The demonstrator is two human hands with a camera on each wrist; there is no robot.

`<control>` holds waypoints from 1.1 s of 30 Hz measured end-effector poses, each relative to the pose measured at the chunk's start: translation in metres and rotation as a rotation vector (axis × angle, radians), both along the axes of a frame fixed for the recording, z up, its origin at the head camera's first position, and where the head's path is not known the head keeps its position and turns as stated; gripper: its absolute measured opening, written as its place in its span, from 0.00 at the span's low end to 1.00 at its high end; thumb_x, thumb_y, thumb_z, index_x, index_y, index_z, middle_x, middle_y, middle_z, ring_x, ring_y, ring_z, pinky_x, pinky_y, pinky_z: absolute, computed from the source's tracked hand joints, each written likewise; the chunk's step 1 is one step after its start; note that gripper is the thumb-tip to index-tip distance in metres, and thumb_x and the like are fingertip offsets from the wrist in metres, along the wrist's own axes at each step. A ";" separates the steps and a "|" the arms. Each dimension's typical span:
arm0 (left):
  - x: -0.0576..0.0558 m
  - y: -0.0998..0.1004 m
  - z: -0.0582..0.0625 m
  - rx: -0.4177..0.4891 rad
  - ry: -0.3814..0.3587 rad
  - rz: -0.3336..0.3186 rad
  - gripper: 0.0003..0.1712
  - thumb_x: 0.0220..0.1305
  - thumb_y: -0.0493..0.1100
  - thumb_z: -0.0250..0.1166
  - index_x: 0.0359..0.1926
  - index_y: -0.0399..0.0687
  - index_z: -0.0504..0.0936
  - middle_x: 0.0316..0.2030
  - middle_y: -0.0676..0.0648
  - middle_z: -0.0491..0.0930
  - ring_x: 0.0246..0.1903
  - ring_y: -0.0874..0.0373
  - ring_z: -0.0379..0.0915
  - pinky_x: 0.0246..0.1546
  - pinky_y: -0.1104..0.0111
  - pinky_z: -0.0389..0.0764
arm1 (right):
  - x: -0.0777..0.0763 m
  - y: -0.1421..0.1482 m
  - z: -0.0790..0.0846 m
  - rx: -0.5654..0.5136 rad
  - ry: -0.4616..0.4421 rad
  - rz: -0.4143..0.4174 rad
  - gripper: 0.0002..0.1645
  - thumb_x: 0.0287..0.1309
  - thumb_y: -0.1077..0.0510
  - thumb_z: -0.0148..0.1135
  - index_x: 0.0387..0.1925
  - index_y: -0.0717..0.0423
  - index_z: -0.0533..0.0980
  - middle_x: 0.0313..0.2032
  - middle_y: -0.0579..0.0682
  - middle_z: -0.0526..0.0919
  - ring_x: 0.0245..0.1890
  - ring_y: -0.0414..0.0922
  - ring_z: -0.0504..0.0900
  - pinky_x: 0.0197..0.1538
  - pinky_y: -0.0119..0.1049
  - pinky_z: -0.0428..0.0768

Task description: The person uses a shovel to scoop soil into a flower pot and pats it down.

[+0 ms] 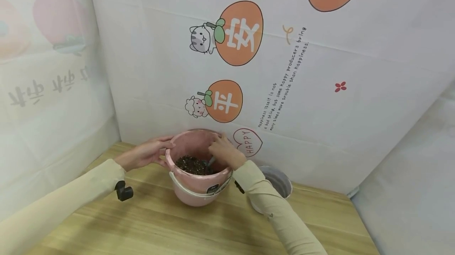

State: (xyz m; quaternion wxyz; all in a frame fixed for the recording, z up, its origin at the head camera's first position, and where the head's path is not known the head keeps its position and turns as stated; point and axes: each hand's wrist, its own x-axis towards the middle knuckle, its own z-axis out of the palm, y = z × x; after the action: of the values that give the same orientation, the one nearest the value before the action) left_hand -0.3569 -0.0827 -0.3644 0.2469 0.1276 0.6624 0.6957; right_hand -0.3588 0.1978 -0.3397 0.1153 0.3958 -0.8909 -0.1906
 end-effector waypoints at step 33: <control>0.001 0.000 -0.001 -0.004 0.021 -0.008 0.41 0.78 0.37 0.50 0.84 0.39 0.43 0.83 0.32 0.37 0.79 0.29 0.46 0.61 0.40 0.83 | -0.005 0.015 0.023 -0.216 -0.288 0.077 0.13 0.51 0.62 0.78 0.40 0.45 0.91 0.41 0.40 0.92 0.47 0.47 0.82 0.54 0.44 0.81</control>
State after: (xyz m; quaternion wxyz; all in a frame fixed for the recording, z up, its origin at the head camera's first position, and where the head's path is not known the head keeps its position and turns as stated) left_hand -0.3561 -0.0828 -0.3658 0.2430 0.1367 0.6659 0.6919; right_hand -0.3639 0.2126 -0.3168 0.0355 0.4379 -0.8978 -0.0306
